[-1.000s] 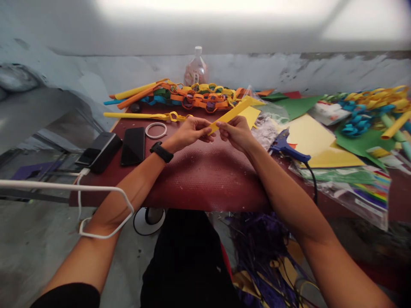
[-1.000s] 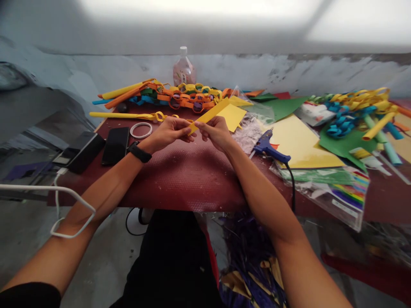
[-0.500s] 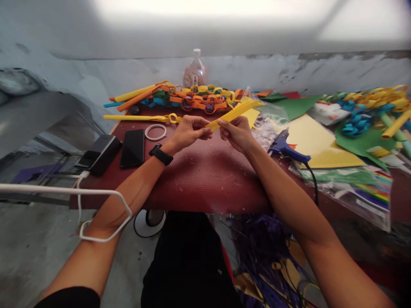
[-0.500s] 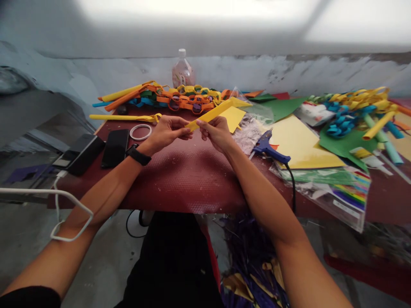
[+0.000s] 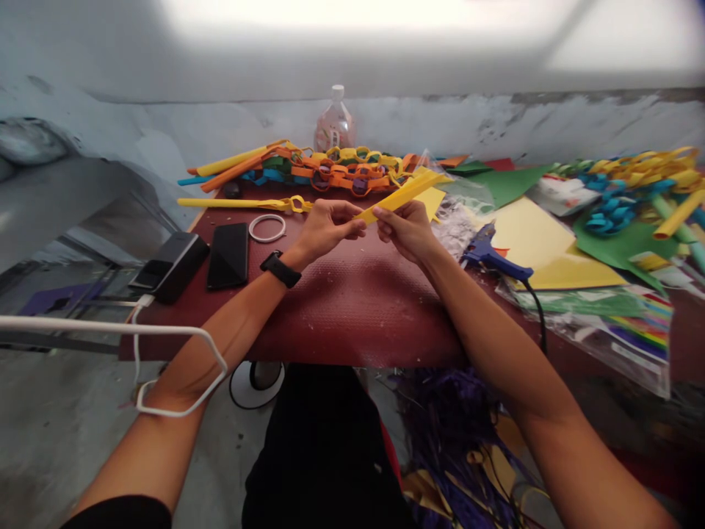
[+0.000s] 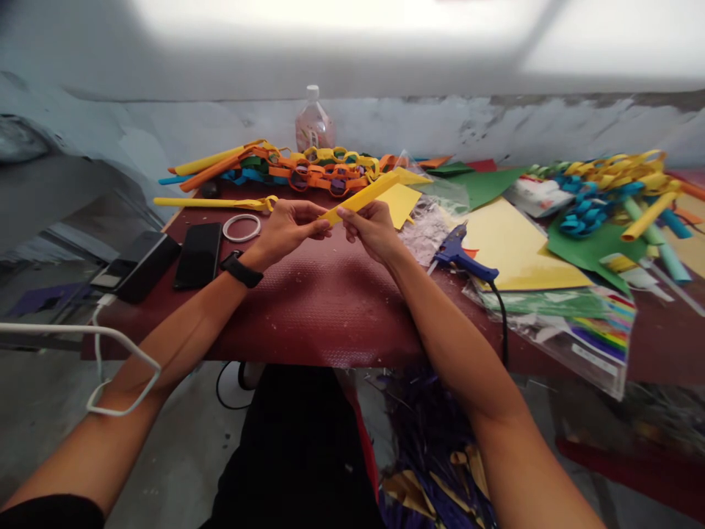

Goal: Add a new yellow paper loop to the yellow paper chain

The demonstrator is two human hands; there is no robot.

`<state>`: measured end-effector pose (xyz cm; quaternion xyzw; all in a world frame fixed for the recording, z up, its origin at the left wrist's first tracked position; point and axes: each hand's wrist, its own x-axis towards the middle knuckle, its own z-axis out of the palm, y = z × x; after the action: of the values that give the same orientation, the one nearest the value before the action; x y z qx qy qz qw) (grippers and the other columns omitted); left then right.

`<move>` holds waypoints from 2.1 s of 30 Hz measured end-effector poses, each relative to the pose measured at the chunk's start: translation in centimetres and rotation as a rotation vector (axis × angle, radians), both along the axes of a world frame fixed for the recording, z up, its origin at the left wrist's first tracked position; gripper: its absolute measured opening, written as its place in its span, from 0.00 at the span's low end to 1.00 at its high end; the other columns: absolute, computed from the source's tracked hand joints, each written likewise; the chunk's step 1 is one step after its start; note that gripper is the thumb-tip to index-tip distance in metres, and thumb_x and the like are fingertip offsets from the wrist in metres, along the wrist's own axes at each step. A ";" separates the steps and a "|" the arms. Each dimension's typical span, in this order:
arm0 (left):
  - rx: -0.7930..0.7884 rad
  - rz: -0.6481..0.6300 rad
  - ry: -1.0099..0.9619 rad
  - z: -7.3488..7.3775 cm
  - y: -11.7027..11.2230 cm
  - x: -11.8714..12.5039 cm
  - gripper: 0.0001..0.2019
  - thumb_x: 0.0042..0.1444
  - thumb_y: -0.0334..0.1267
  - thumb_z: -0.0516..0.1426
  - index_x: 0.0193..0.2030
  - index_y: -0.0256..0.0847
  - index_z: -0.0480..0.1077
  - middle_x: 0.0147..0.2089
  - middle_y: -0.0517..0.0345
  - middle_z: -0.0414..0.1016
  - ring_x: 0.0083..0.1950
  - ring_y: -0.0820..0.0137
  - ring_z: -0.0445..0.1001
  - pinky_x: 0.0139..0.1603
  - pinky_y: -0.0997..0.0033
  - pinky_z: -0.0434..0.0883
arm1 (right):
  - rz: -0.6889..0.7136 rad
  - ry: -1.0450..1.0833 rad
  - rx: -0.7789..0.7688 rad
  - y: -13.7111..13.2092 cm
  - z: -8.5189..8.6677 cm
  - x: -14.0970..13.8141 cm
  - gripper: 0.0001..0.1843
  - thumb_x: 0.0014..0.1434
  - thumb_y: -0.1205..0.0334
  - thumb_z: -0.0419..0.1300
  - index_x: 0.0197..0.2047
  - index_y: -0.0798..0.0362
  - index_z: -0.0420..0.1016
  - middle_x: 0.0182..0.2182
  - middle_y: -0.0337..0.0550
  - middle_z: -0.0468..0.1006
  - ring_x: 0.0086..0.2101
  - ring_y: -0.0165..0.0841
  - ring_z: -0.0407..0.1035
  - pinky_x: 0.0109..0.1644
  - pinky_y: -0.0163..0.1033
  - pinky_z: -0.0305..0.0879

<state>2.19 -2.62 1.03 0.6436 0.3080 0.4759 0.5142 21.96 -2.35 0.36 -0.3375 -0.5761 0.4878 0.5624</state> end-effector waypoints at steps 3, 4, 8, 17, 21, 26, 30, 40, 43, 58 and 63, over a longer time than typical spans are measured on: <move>-0.017 -0.005 -0.011 -0.2 0.2 0.0 0.27 0.50 0.52 0.80 0.42 0.31 0.81 0.35 0.49 0.86 0.35 0.68 0.86 0.39 0.71 0.84 | 0.023 0.017 0.016 0.2 0.1 0.3 0.31 0.50 0.42 0.84 0.26 0.49 0.69 0.17 0.31 0.63 0.18 0.22 0.53 0.18 0.32 0.60; -0.021 -0.008 -0.011 -0.2 0.3 -0.1 0.27 0.50 0.52 0.80 0.42 0.31 0.81 0.35 0.49 0.86 0.34 0.68 0.86 0.39 0.71 0.84 | 0.024 0.028 0.021 0.4 0.1 0.6 0.31 0.50 0.42 0.85 0.26 0.49 0.69 0.17 0.30 0.63 0.18 0.21 0.53 0.18 0.31 0.60; -0.038 -0.020 -0.014 -0.4 0.7 -0.4 0.25 0.51 0.49 0.80 0.43 0.30 0.81 0.36 0.49 0.86 0.34 0.68 0.87 0.39 0.71 0.85 | -0.048 0.082 0.022 1.6 0.3 2.3 0.31 0.47 0.44 0.86 0.26 0.50 0.70 0.17 0.29 0.62 0.17 0.19 0.50 0.16 0.28 0.55; -0.070 -0.060 -0.029 -0.7 0.9 -0.6 0.17 0.55 0.39 0.78 0.44 0.31 0.81 0.36 0.50 0.87 0.34 0.70 0.87 0.39 0.72 0.85 | -0.166 0.066 0.062 2.5 0.3 3.7 0.31 0.46 0.40 0.85 0.23 0.50 0.72 0.14 0.28 0.62 0.14 0.19 0.48 0.13 0.30 0.53; -0.059 -0.044 0.016 -0.8 0.8 -0.7 0.16 0.57 0.39 0.76 0.44 0.31 0.81 0.37 0.49 0.87 0.35 0.70 0.87 0.40 0.71 0.85 | -0.198 0.067 0.074 2.3 0.2 3.2 0.29 0.47 0.41 0.84 0.24 0.50 0.72 0.14 0.29 0.64 0.14 0.20 0.51 0.14 0.31 0.53; -0.049 -0.036 -0.018 -1.0 0.7 -0.2 0.25 0.56 0.50 0.78 0.48 0.32 0.81 0.39 0.47 0.88 0.38 0.68 0.88 0.41 0.70 0.85 | -0.152 0.102 0.113 1.8 0.3 2.4 0.33 0.43 0.39 0.86 0.23 0.50 0.70 0.15 0.29 0.64 0.15 0.20 0.52 0.14 0.31 0.52; -0.020 -0.022 -0.066 -1.2 0.9 -0.1 0.28 0.54 0.54 0.78 0.50 0.32 0.82 0.40 0.47 0.89 0.37 0.68 0.88 0.42 0.68 0.86 | -0.083 0.112 0.053 1.4 0.7 2.3 0.32 0.41 0.42 0.87 0.26 0.50 0.70 0.19 0.29 0.65 0.18 0.20 0.51 0.16 0.30 0.53; 0.120 -0.020 -0.040 -1.5 1.2 0.0 0.27 0.57 0.55 0.76 0.53 0.35 0.86 0.39 0.50 0.87 0.34 0.70 0.86 0.37 0.70 0.85 | -0.013 0.073 0.050 1.2 0.8 2.9 0.27 0.45 0.47 0.84 0.28 0.49 0.72 0.20 0.31 0.68 0.19 0.21 0.54 0.17 0.31 0.58; 0.144 -0.009 -0.041 -1.6 1.4 0.0 0.26 0.58 0.55 0.75 0.54 0.35 0.86 0.38 0.49 0.87 0.34 0.70 0.85 0.36 0.71 0.84 | -0.012 0.097 0.060 1.2 0.8 2.8 0.25 0.45 0.49 0.84 0.27 0.49 0.72 0.20 0.32 0.69 0.18 0.21 0.55 0.17 0.31 0.57; 0.118 0.084 -0.087 -1.5 1.7 0.1 0.17 0.57 0.45 0.77 0.49 0.38 0.88 0.41 0.49 0.89 0.35 0.70 0.85 0.41 0.66 0.87 | -0.160 0.073 0.062 1.4 1.5 3.6 0.27 0.52 0.43 0.82 0.24 0.49 0.72 0.18 0.32 0.71 0.17 0.20 0.51 0.16 0.29 0.56; 0.120 0.137 -0.130 -1.1 1.4 0.4 0.16 0.55 0.45 0.78 0.46 0.39 0.89 0.42 0.53 0.88 0.36 0.71 0.84 0.44 0.64 0.88 | -0.007 0.057 -0.036 0.6 1.3 2.1 0.31 0.42 0.39 0.86 0.23 0.51 0.74 0.18 0.34 0.72 0.16 0.20 0.56 0.16 0.30 0.62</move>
<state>2.55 -1.21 -0.04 0.6183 0.2881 0.5683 0.4601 24.10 -1.72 1.69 -0.3357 -0.5497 0.5055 0.5741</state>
